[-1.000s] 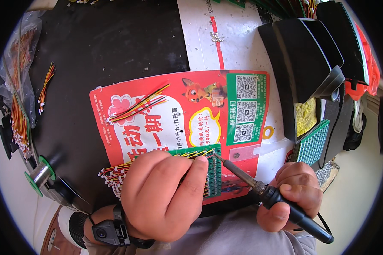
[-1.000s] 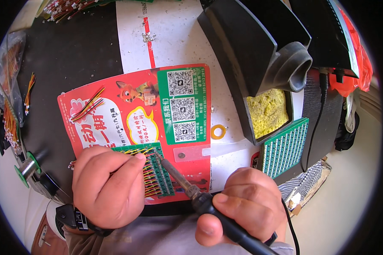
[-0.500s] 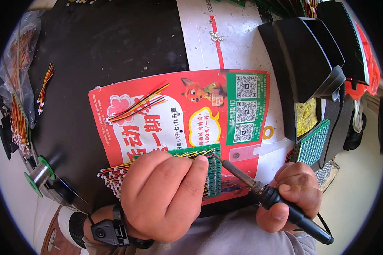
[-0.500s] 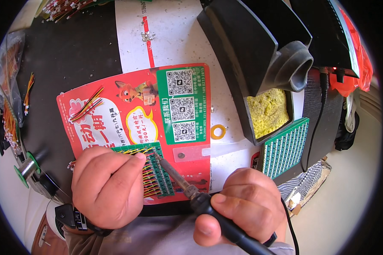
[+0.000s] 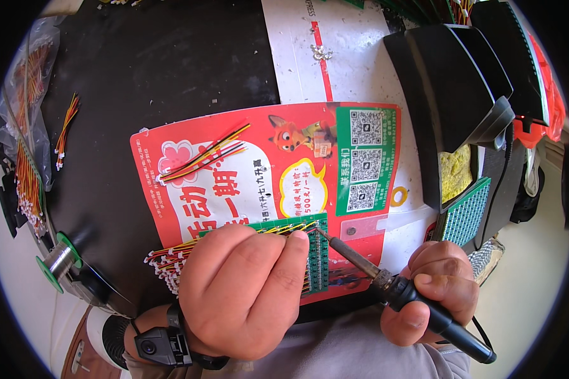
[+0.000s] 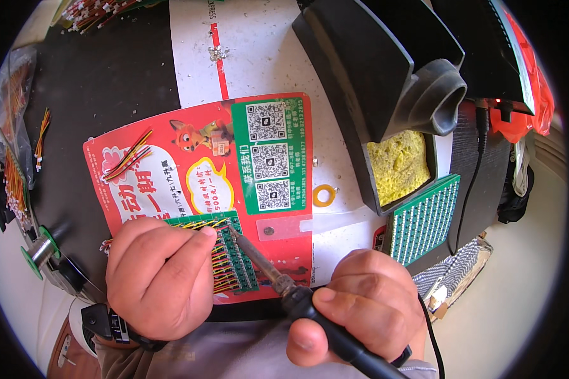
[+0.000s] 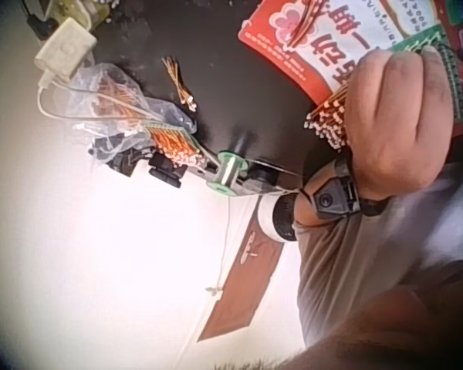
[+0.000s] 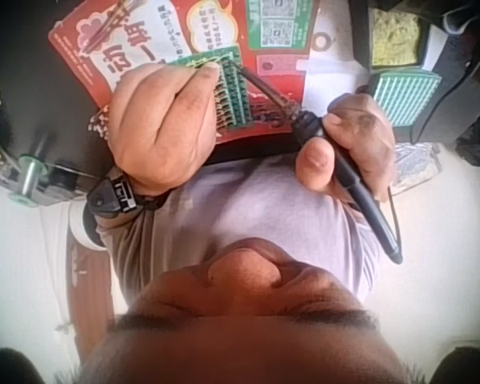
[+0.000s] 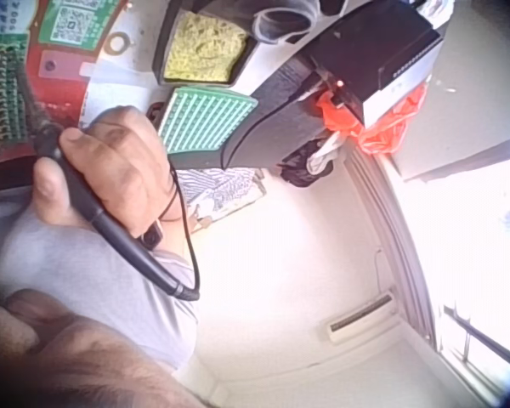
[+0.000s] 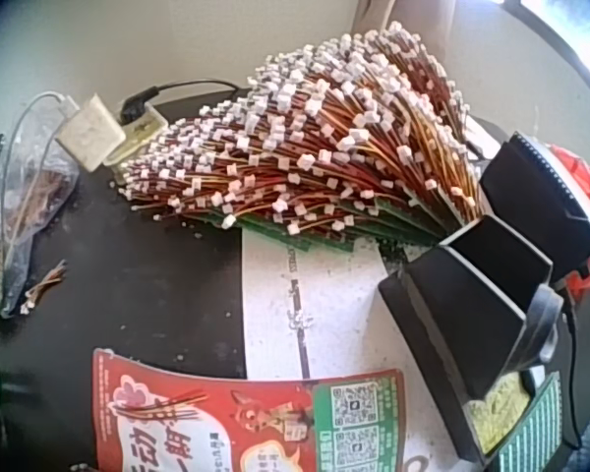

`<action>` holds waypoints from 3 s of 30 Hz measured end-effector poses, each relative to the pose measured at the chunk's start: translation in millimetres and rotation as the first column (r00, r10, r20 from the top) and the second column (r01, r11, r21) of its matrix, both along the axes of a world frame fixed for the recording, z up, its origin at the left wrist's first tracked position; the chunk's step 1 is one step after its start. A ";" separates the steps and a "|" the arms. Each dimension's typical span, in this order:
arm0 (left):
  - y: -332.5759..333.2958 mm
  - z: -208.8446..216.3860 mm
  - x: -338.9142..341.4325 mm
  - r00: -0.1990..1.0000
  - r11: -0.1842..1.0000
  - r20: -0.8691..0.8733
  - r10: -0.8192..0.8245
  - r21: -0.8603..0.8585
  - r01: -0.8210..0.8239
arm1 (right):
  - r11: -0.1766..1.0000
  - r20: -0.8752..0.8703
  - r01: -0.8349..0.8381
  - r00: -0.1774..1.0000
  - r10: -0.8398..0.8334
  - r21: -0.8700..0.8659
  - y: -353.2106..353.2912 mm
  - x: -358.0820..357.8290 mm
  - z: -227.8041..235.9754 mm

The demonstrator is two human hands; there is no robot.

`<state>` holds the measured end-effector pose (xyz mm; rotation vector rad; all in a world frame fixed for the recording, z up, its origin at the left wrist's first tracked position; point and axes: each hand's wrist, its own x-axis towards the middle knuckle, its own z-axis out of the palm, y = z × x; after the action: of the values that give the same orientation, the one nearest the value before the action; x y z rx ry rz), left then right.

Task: Soldering multiple colored wires onto a green printed circuit board at a workstation.

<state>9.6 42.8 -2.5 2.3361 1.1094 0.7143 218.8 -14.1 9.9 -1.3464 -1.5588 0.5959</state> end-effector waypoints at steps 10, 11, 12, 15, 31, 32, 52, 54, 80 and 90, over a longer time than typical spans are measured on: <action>2.1 -0.3 0.6 1.000 1.000 0.005 0.003 -0.007 -0.002 | 0.984 0.058 0.124 0.990 -0.132 0.130 -5.2 -9.1 -10.5; 2.3 -0.1 0.1 1.000 1.000 0.002 0.004 -0.006 -0.004 | 0.986 0.052 0.113 0.991 -0.120 0.121 -5.2 -8.8 -10.4; 2.4 0.3 0.1 1.000 1.000 -0.001 0.003 0.000 -0.003 | 0.986 0.048 0.112 0.992 -0.119 0.124 -5.7 -8.1 -10.1; 3.9 1.2 -0.4 1.000 1.000 -0.001 -0.002 0.005 0.002 | 0.982 0.032 0.116 0.992 -0.122 0.146 -6.9 -6.3 -7.3; 44.1 -0.4 -51.9 0.941 0.940 -0.030 0.338 0.063 -0.336 | 0.992 0.115 -0.065 0.992 0.053 0.105 -17.1 14.2 -2.3; 44.7 -1.6 -52.3 0.946 0.945 -0.014 0.322 0.067 -0.321 | 0.994 0.104 -0.047 0.994 0.036 0.099 -17.5 12.3 -1.9; 38.1 2.5 -48.7 0.950 0.950 0.018 0.312 -0.015 -0.312 | 0.995 0.133 -0.100 0.986 0.097 0.019 -17.5 21.6 3.6; 37.6 4.0 -48.6 0.928 0.929 0.070 0.365 0.035 -0.368 | 0.996 0.115 -0.089 0.990 0.086 0.021 -17.2 20.3 4.0; 8.7 22.5 -22.9 0.917 0.900 0.371 0.147 -0.435 0.032 | 0.999 0.146 -0.041 0.988 0.043 -0.018 -13.0 10.1 7.2; 6.7 15.5 -9.7 0.980 0.986 0.189 -0.062 -0.141 0.090 | 0.992 0.029 -0.054 0.998 0.051 0.111 -6.3 10.8 1.6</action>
<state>-0.1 49.4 13.0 2.1274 0.9531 0.7736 229.6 -20.4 11.5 -1.2365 -1.6287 0.5178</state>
